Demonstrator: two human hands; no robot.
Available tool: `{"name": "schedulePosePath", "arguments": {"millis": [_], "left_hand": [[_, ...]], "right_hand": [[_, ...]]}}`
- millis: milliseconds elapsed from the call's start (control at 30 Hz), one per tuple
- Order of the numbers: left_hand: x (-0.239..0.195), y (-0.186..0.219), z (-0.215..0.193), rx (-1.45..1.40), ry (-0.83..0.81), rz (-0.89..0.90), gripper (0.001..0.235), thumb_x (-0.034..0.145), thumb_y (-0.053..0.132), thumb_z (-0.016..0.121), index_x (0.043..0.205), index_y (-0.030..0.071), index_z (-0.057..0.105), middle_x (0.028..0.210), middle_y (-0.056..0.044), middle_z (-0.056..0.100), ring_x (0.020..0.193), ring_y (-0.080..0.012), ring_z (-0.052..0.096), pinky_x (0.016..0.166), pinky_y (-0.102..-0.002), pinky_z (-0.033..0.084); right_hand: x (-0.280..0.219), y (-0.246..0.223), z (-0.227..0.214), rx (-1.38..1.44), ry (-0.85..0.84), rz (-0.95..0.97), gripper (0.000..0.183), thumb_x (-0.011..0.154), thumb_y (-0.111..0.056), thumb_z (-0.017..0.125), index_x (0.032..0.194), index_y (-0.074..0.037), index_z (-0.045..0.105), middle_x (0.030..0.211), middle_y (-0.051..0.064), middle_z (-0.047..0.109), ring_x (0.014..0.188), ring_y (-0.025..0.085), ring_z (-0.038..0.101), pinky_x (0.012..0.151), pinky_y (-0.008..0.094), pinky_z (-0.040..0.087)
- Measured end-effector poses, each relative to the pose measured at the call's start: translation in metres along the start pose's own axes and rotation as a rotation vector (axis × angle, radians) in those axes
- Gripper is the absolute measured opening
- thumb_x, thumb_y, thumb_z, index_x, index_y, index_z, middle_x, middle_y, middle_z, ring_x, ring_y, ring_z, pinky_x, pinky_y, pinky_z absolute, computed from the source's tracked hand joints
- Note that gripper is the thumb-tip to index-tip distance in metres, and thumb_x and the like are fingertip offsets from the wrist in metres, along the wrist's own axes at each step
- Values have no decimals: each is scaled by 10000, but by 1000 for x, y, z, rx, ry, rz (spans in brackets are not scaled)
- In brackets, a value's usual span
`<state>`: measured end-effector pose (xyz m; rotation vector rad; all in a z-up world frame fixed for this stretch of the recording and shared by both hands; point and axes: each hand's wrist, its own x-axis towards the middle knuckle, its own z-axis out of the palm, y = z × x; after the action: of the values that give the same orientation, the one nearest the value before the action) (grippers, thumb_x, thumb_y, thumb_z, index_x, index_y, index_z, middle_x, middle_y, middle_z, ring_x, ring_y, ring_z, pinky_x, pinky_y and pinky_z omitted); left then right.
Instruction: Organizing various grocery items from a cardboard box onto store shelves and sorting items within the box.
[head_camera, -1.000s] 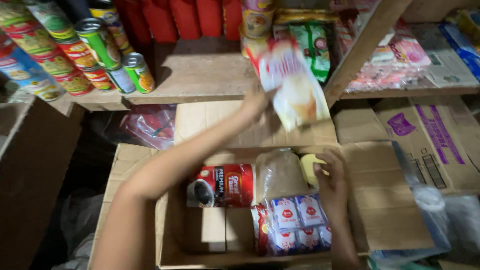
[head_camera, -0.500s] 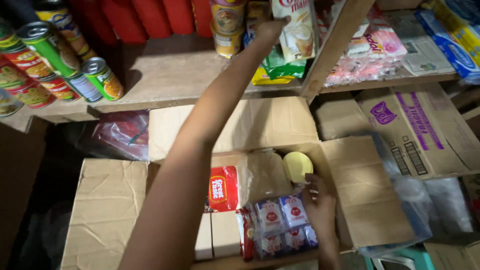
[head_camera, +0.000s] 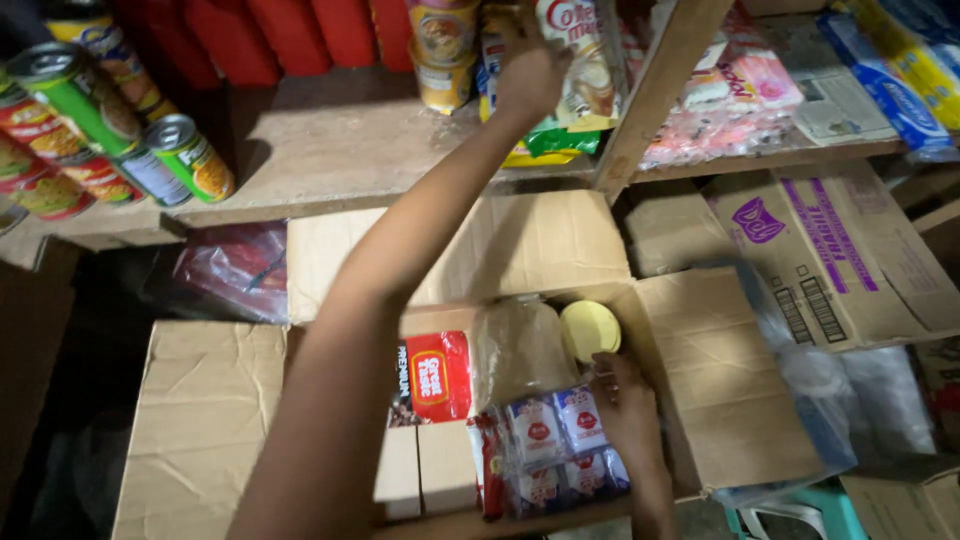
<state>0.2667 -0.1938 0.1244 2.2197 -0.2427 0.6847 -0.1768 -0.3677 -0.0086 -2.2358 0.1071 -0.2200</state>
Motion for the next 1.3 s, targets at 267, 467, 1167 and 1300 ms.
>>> {"name": "schedulePosePath", "arguments": {"millis": [267, 467, 1167, 1300], "left_hand": [[-192, 30, -118, -230, -251, 318, 762, 950, 242, 729, 1530, 5, 294, 1451, -363, 391, 1301, -484, 483, 1096, -480, 457], [-283, -8, -187, -563, -1186, 12, 391, 992, 203, 607, 1334, 37, 516, 1029, -111, 738, 945, -170, 685, 855, -346, 580], [-385, -151, -199, 861, -1192, -130, 901, 756, 616, 798, 1443, 106, 517, 1462, -115, 549, 1360, -307, 511, 1109, -530, 391], [-386, -145, -221, 505, -1262, -160, 626, 724, 477, 841, 1286, 236, 705, 1238, -128, 694, 1159, -318, 645, 969, -453, 529]], "right_hand": [[-2, 22, 3, -50, -65, -79, 276, 924, -108, 653, 1200, -88, 658, 980, 142, 761, 832, 274, 768, 716, 403, 616], [-2, 16, 1, -108, -108, -93, 246, 931, -143, 672, 1170, -86, 671, 974, 165, 726, 846, 293, 751, 719, 415, 600], [-1, 16, 2, -139, -111, -111, 214, 929, -165, 686, 1118, -65, 686, 1021, 155, 720, 865, 291, 736, 754, 406, 580], [-1, 20, 3, -98, -107, -176, 228, 928, -171, 676, 1125, -57, 687, 1000, 155, 723, 843, 283, 725, 739, 396, 577]]}}
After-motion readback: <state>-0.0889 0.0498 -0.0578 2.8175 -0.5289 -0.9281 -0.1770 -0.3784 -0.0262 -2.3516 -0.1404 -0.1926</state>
